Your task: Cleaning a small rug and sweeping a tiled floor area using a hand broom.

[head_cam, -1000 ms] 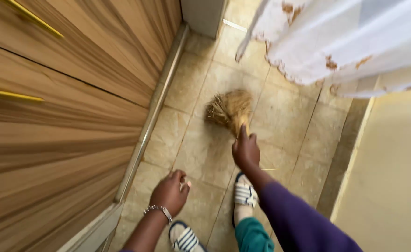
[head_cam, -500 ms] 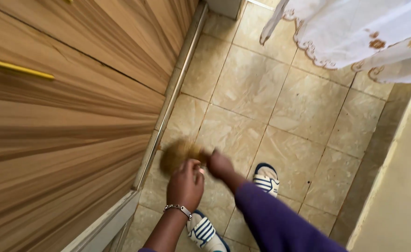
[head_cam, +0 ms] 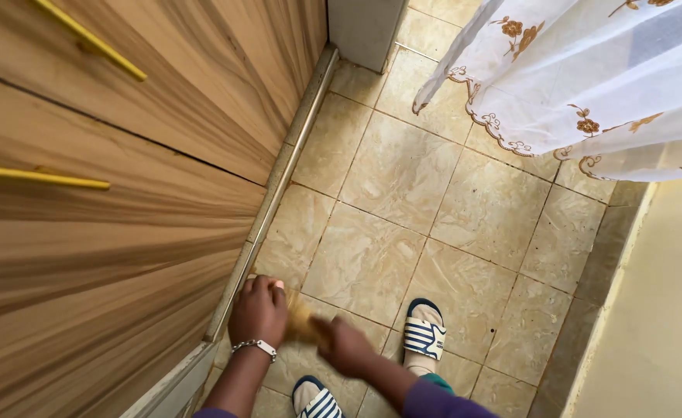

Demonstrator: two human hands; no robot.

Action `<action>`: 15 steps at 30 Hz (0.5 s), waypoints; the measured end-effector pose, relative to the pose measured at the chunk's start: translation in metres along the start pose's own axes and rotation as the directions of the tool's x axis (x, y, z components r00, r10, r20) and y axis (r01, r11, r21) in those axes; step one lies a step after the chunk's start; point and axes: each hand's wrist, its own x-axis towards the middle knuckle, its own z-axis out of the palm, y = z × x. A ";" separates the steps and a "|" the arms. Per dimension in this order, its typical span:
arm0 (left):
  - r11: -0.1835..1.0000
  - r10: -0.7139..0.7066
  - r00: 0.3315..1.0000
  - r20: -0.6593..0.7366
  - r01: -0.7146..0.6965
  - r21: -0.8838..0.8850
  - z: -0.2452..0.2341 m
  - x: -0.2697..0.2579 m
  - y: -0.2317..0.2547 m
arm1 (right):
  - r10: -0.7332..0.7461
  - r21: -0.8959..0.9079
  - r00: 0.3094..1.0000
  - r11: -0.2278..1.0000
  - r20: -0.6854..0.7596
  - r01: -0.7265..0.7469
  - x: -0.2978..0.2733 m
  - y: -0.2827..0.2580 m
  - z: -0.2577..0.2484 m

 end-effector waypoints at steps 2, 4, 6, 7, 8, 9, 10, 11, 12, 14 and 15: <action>0.999 0.027 1.000 -0.008 -0.027 0.022 0.013 0.010 -0.008 | -0.028 -0.036 0.995 0.999 0.097 0.031 0.021 0.013 0.025; 0.998 0.036 0.999 -0.023 -0.035 0.052 0.021 0.017 -0.016 | -0.065 -0.064 0.975 0.995 0.210 0.080 0.061 0.041 0.057; 0.992 -0.011 0.996 0.088 0.000 0.124 0.025 0.020 -0.026 | -0.044 -0.209 0.982 0.974 0.184 0.083 0.119 0.079 0.103; 0.990 -0.034 0.993 0.109 0.019 0.138 0.022 0.014 -0.030 | -0.034 -0.193 0.977 0.978 0.210 0.075 0.139 0.075 0.084; 0.979 -0.009 0.992 0.123 -0.016 0.206 0.020 0.009 -0.035 | 0.136 -0.144 0.990 0.980 -0.024 -0.138 0.160 0.072 0.066; 0.964 0.026 0.990 0.142 -0.062 0.257 0.021 0.005 -0.034 | 0.317 -0.062 0.914 0.938 -0.255 -0.342 0.181 0.076 0.041; 0.965 0.013 0.986 0.165 -0.055 0.256 0.024 -0.003 -0.047 | 0.336 -0.066 0.912 0.931 -0.237 -0.360 0.167 0.066 0.014; 0.966 0.041 0.991 0.124 -0.071 0.248 0.027 0.011 -0.051 | 0.295 -0.020 0.858 0.942 -0.420 -0.334 0.173 0.053 -0.034; 0.967 0.069 0.994 0.081 -0.086 0.239 0.028 0.024 -0.053 | 0.250 0.017 0.769 0.955 -0.588 -0.297 0.176 0.036 -0.083; 0.976 0.060 0.996 0.071 -0.073 0.203 0.038 0.029 -0.058 | 0.234 -0.008 0.701 0.946 -0.674 -0.323 0.152 0.027 -0.141; 0.982 0.014 0.998 0.064 -0.026 0.188 0.036 0.023 -0.067 | 0.215 -0.027 0.653 0.941 -0.726 -0.339 0.141 0.016 -0.160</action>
